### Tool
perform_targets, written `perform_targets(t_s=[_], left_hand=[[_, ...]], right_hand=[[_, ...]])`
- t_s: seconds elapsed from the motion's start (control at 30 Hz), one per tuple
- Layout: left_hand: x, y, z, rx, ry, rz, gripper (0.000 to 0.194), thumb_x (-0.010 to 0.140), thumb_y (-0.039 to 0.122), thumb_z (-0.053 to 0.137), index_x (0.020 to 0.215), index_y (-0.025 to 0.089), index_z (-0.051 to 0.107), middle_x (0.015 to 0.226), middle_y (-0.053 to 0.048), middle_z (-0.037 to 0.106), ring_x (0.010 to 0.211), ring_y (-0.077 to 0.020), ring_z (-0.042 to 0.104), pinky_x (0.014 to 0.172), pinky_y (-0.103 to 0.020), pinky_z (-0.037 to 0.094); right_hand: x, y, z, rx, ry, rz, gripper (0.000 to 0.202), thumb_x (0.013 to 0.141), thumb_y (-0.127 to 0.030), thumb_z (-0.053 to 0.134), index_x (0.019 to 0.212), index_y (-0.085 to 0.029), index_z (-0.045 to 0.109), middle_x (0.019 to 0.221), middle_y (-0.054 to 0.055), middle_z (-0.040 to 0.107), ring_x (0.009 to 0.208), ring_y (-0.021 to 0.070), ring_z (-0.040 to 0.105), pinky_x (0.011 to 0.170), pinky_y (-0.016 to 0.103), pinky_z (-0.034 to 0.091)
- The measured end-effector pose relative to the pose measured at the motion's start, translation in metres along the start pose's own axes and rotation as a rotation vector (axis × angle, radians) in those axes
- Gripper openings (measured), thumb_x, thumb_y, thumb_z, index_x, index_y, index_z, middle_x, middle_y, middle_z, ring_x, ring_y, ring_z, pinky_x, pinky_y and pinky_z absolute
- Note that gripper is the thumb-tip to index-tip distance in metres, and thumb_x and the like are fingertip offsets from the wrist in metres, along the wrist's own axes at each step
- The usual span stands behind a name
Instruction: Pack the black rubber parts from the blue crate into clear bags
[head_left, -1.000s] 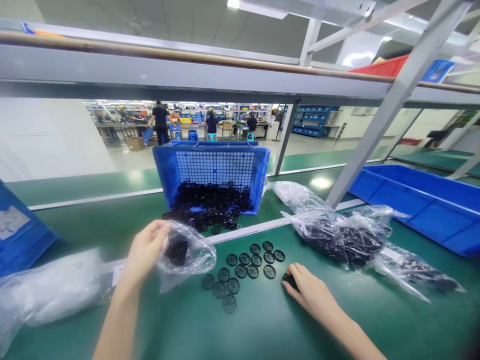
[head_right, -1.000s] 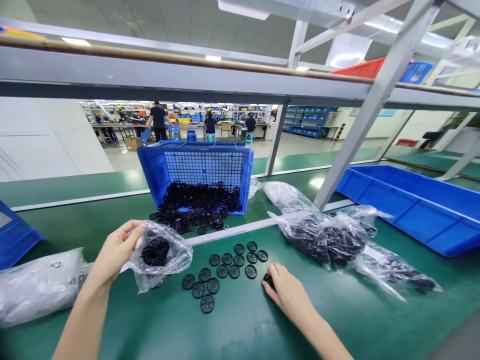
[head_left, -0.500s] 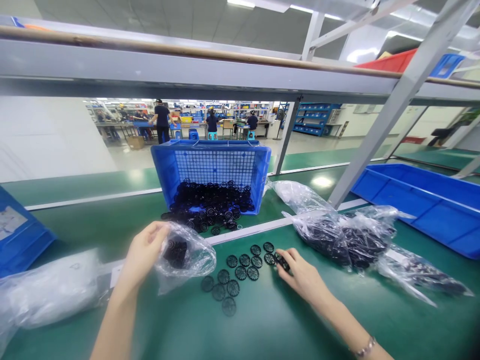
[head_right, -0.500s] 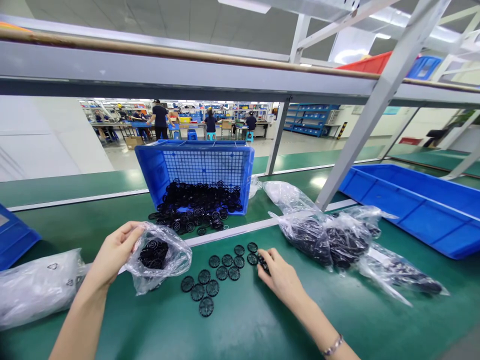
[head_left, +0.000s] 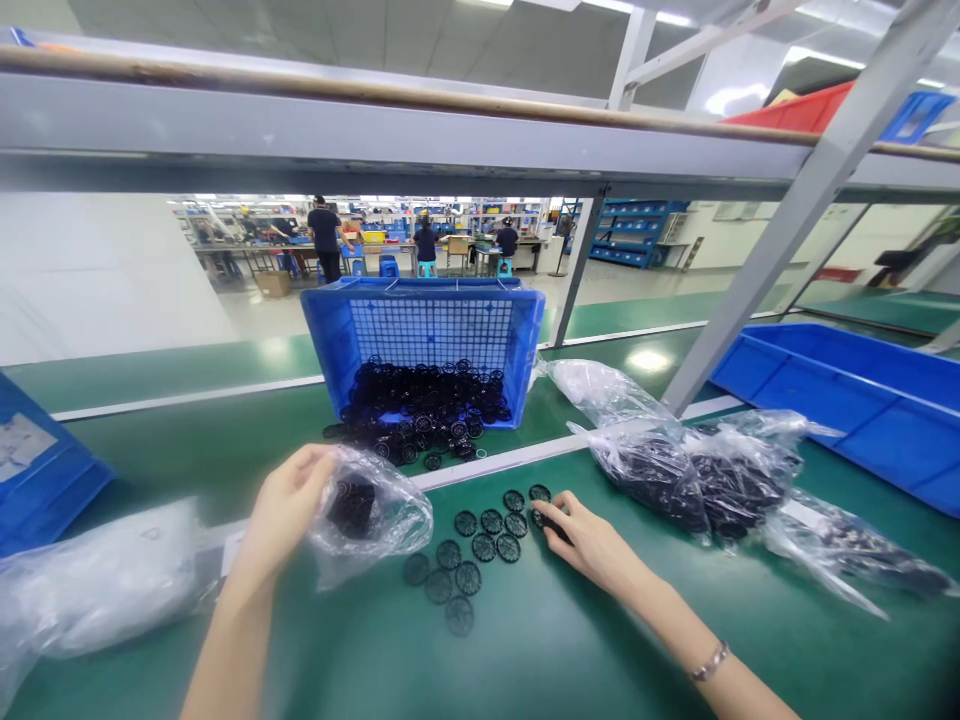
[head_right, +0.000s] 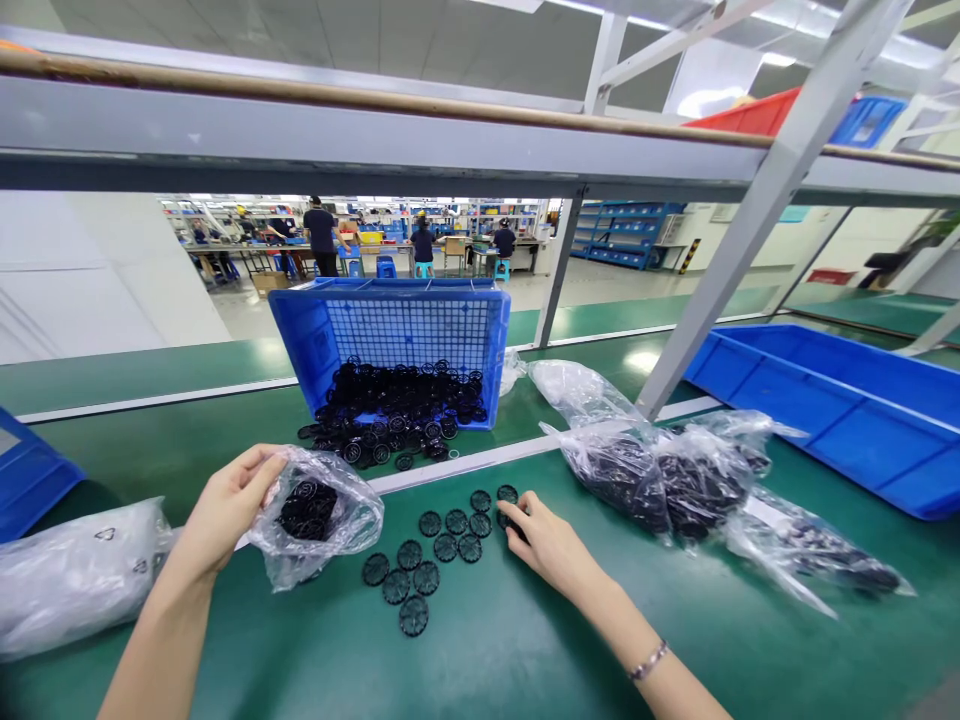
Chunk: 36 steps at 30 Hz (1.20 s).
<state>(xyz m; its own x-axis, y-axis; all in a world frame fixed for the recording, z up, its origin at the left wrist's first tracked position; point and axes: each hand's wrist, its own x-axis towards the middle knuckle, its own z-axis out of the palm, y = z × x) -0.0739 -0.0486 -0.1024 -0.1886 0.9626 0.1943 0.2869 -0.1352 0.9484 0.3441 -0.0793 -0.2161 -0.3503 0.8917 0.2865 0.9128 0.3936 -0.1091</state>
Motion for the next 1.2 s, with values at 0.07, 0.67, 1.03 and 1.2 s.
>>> perform_targets(t_s=[0.07,0.67,1.03,1.2], left_hand=[[0.0,-0.001,0.0,0.002,0.003,-0.005,0.047,0.072,0.061,0.069,0.091,0.018,0.069,0.054,0.004,0.054,0.044,-0.0111,0.043,0.04,-0.02,0.028],[0.002,-0.002,-0.005,0.028,-0.014,0.001,0.046,0.078,0.059,0.065,0.097,0.018,0.068,0.057,0.004,0.056,0.044,-0.0103,0.043,0.042,-0.02,0.027],[0.0,0.0,-0.002,-0.012,-0.036,0.021,0.037,0.083,0.052,0.061,0.095,0.018,0.066,0.055,0.005,0.049,0.047,-0.0096,0.041,0.044,-0.019,0.029],[-0.005,0.007,0.002,0.025,-0.073,0.061,0.033,0.087,0.049,0.056,0.094,0.018,0.065,0.053,0.006,0.045,0.049,-0.0098,0.04,0.048,-0.019,0.031]], right_hand=[[-0.001,-0.003,0.003,0.002,-0.024,-0.01,0.028,0.094,-0.024,0.044,0.122,-0.024,0.051,0.104,0.005,0.053,0.07,0.0152,0.062,0.063,0.028,0.053],[0.057,0.018,-0.007,0.056,-0.148,-0.133,0.029,0.095,-0.022,0.045,0.122,-0.022,0.055,0.111,0.007,0.052,0.065,0.0124,0.058,0.071,0.03,0.052],[0.053,0.037,-0.007,0.12,-0.298,-0.208,0.031,0.094,-0.026,0.047,0.123,-0.02,0.054,0.105,0.007,0.054,0.07,0.0169,0.063,0.07,0.032,0.053],[0.067,-0.029,-0.055,0.247,-0.121,-0.172,0.027,0.095,-0.03,0.047,0.121,-0.024,0.052,0.111,0.007,0.056,0.079,0.0191,0.065,0.075,0.033,0.053]])
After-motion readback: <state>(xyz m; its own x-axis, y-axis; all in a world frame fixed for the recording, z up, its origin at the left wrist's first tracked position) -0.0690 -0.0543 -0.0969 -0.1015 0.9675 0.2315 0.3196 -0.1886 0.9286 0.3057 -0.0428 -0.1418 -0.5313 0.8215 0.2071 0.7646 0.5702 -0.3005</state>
